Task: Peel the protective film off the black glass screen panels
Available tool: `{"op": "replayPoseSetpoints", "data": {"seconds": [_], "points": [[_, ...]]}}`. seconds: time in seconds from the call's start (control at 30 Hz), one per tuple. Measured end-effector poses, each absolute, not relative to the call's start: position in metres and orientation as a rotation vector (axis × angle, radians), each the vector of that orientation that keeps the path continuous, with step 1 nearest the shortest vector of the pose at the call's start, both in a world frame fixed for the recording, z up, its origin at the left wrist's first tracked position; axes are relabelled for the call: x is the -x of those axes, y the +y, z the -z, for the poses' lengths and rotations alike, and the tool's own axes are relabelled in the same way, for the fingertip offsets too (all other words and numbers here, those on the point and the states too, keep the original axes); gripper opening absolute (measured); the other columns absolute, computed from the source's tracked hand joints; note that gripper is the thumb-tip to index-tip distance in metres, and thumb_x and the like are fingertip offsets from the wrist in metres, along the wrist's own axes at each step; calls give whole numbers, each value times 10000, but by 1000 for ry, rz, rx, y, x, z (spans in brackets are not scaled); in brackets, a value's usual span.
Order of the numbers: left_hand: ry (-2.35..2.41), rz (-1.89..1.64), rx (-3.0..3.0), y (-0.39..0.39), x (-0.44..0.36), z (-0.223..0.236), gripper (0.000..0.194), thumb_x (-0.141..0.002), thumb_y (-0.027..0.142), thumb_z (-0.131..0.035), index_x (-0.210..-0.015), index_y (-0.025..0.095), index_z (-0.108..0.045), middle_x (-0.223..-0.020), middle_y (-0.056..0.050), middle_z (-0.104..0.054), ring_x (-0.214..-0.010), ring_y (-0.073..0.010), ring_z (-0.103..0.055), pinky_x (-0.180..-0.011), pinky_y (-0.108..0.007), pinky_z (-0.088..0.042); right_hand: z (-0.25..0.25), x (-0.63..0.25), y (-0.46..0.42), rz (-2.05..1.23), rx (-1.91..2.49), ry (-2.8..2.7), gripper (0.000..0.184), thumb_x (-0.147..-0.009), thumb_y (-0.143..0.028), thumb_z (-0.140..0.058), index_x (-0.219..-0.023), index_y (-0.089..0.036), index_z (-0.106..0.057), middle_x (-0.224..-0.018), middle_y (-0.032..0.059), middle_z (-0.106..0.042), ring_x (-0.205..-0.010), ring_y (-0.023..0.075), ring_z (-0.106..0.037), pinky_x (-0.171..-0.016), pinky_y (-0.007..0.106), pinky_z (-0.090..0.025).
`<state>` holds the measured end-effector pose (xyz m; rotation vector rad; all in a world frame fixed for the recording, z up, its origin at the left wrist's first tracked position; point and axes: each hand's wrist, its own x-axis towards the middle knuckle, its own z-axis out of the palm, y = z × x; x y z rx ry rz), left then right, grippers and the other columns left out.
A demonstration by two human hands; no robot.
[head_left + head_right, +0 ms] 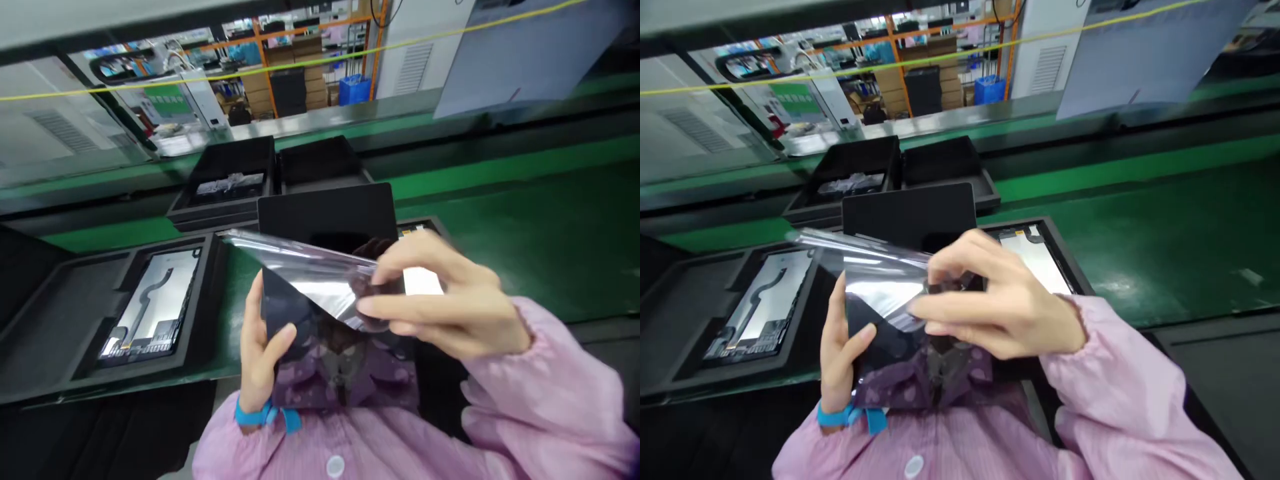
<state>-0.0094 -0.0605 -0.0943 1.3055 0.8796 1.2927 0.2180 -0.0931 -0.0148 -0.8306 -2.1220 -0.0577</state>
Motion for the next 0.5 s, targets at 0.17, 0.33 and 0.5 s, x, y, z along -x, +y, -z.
{"op": "replayPoseSetpoints", "data": {"seconds": [0.17, 0.33, 0.5], "points": [[764, -1250, -1184, -45, 10, 93, 445, -866, 268, -519, -1311, 291, -507, -1416, 36, -458, -1369, -232, -304, -1141, -323, -242, -13, -226, -70, -536, 629, -2471, 382, -933, -165, -373, -1304, -161, -462, -1404, 80, -347, -1293, 161, -364, -1029, 312, -409], [782, -1263, -1118, -44, 12, 92, 400, -914, 304, -441, -1307, 277, -510, -1444, 33, -420, -1376, -215, -289, -1151, -332, -222, -18, -229, -51, -413, 501, -2557, 113, -849, -210, -578, -817, -140, -662, -1402, 28, -368, -1389, 246, -160, -1121, 437, -269], [910, -1329, -1172, -46, 12, 89, 397, -917, 327, -438, -1309, 340, -500, -1446, 93, -405, -1392, -188, -252, -1159, -294, -221, -3, -211, -41, -9, 648, -2056, 294, -839, -209, -591, -566, -121, -525, -1252, 86, -524, -1364, 275, -239, -1174, 469, -195]]}}
